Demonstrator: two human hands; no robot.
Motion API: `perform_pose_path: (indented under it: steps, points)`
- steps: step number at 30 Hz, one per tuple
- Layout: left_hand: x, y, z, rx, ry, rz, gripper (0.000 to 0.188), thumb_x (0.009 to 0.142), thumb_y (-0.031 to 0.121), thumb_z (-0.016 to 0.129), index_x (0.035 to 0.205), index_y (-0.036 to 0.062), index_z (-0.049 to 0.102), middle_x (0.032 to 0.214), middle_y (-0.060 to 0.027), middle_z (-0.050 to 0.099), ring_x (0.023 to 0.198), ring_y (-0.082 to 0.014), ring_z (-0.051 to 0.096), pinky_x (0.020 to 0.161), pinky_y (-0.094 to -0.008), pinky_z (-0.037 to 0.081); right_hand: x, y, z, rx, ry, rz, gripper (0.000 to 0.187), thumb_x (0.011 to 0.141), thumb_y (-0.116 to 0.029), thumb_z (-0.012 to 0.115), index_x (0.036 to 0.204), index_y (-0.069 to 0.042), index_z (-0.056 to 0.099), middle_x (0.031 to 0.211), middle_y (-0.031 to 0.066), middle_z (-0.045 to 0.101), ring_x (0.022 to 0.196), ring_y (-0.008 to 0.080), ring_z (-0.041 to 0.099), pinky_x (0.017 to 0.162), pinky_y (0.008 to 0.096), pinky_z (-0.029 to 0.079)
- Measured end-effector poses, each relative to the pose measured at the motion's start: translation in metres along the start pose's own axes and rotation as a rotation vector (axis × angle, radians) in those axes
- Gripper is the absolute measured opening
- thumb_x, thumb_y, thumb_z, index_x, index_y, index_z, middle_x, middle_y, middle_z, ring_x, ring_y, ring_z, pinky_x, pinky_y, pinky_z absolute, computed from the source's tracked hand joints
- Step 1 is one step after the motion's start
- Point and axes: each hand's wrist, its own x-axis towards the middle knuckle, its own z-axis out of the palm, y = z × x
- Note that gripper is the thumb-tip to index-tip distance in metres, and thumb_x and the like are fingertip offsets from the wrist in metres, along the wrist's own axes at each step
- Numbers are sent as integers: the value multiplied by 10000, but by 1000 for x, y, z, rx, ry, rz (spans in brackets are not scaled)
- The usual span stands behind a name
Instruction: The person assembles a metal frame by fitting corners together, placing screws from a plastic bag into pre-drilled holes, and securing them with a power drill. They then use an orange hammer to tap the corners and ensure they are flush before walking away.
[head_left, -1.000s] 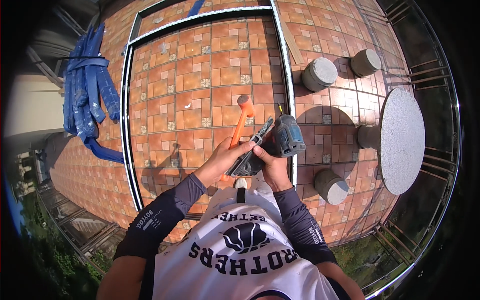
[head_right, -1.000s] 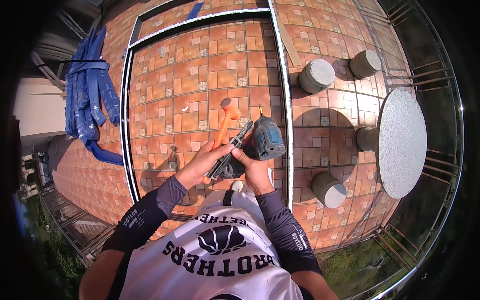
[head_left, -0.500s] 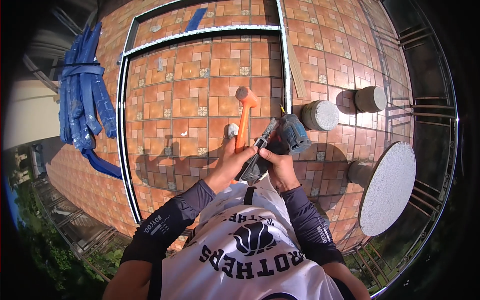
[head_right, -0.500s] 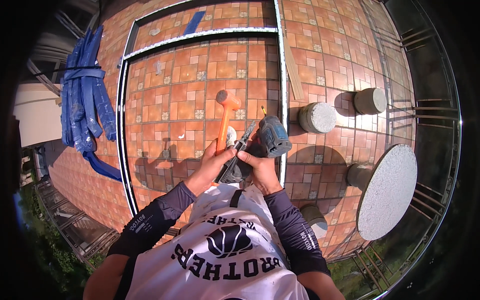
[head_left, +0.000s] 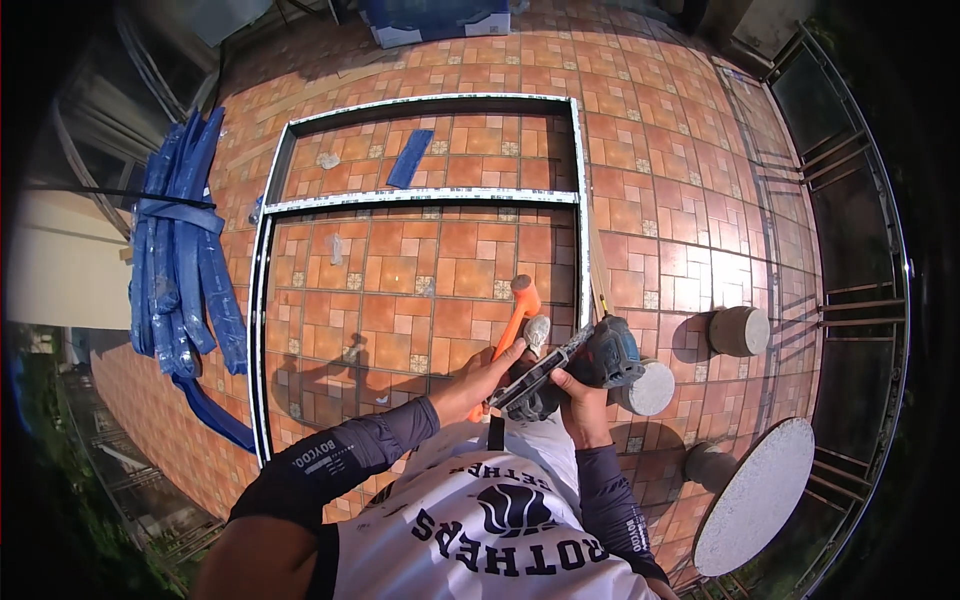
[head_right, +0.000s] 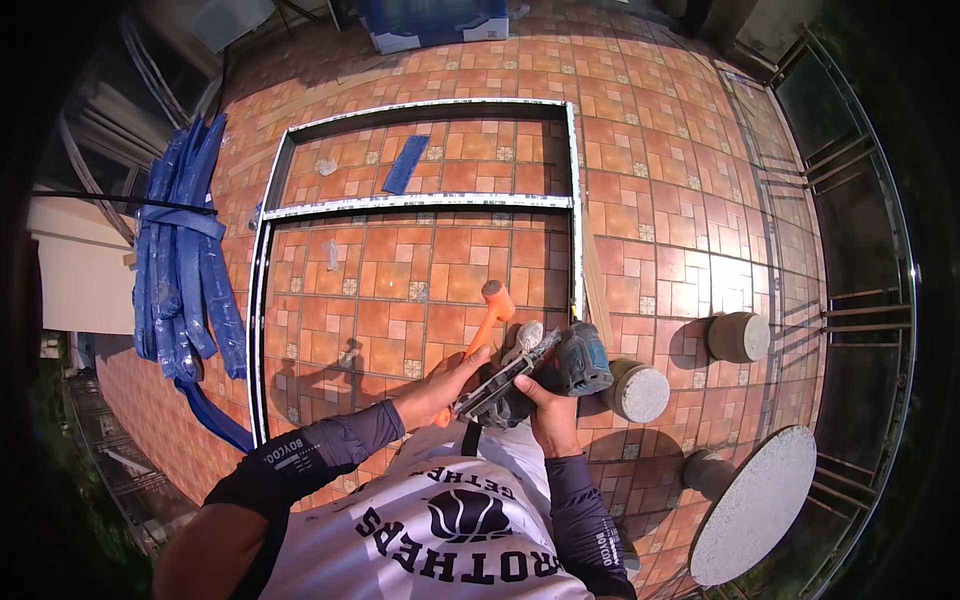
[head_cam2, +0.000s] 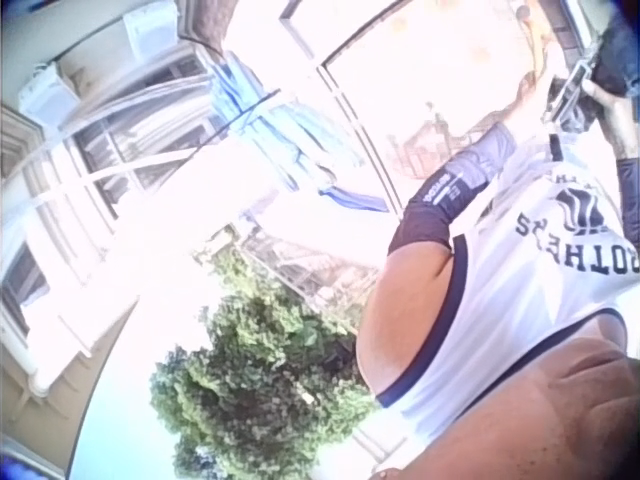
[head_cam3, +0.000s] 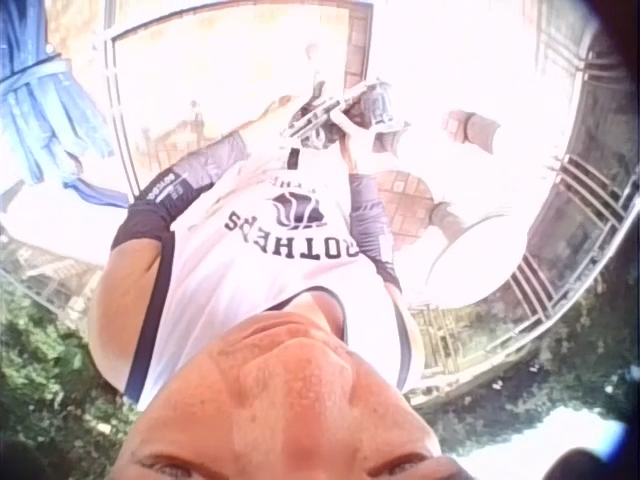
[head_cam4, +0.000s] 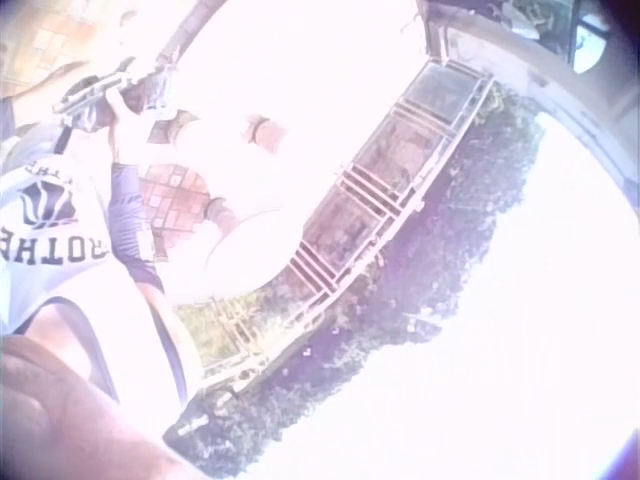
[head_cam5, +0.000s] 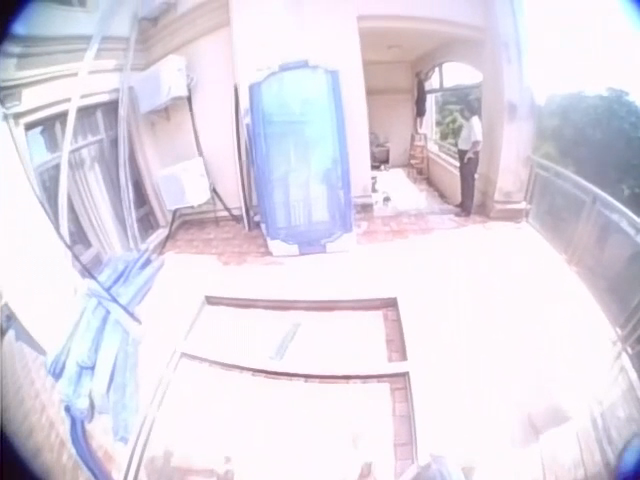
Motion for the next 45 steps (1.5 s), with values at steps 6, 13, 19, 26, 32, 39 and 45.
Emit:
perform_pose_path:
  steps: [6,13,19,26,32,39,45]
  points:
    - [64,52,-79,-41,177,-31,335,1120,451,517,1060,122,524,626,46,399,415,-74,380,387,-268,327,140,-59,14,20,-30,84,516,841,100,809,1284,-40,585,1158,50,675,1062,209,677,985,355,560]
    - [98,12,-221,-318,778,-212,388,1084,495,551,973,128,493,604,11,395,407,-130,371,369,-318,296,286,-146,34,-37,-2,139,463,866,-9,825,1273,-50,608,1077,38,683,965,197,674,954,351,563]
    - [153,16,-315,-651,953,-435,440,1103,497,459,832,155,397,600,-3,364,471,-178,338,418,-373,253,395,-210,48,-21,121,144,360,893,-101,817,1204,-28,652,1024,48,708,920,213,714,871,388,609]
    - [309,207,-381,-438,709,-279,485,1097,554,483,859,134,430,609,5,348,443,-162,335,404,-363,283,496,-269,127,268,83,90,368,952,-304,783,1203,-67,654,1045,48,700,905,204,692,783,358,587]
    - [408,478,-340,-153,484,54,362,1120,448,486,977,118,513,594,21,403,384,-110,378,378,-303,342,623,-317,174,573,-33,140,310,933,-164,729,1217,-71,648,1104,53,704,923,161,672,759,306,529]
    - [531,637,-297,-156,356,96,320,1131,371,513,987,87,540,616,36,426,440,-76,416,406,-269,344,816,-345,189,473,170,220,228,945,-140,755,1130,-31,677,970,73,706,873,190,712,760,324,605]
    - [597,628,-387,658,740,171,413,1061,352,637,863,-7,582,660,-172,493,633,-309,560,625,-459,434,980,-397,220,374,260,399,176,992,-204,705,1089,-58,695,902,49,708,827,192,703,752,307,577]
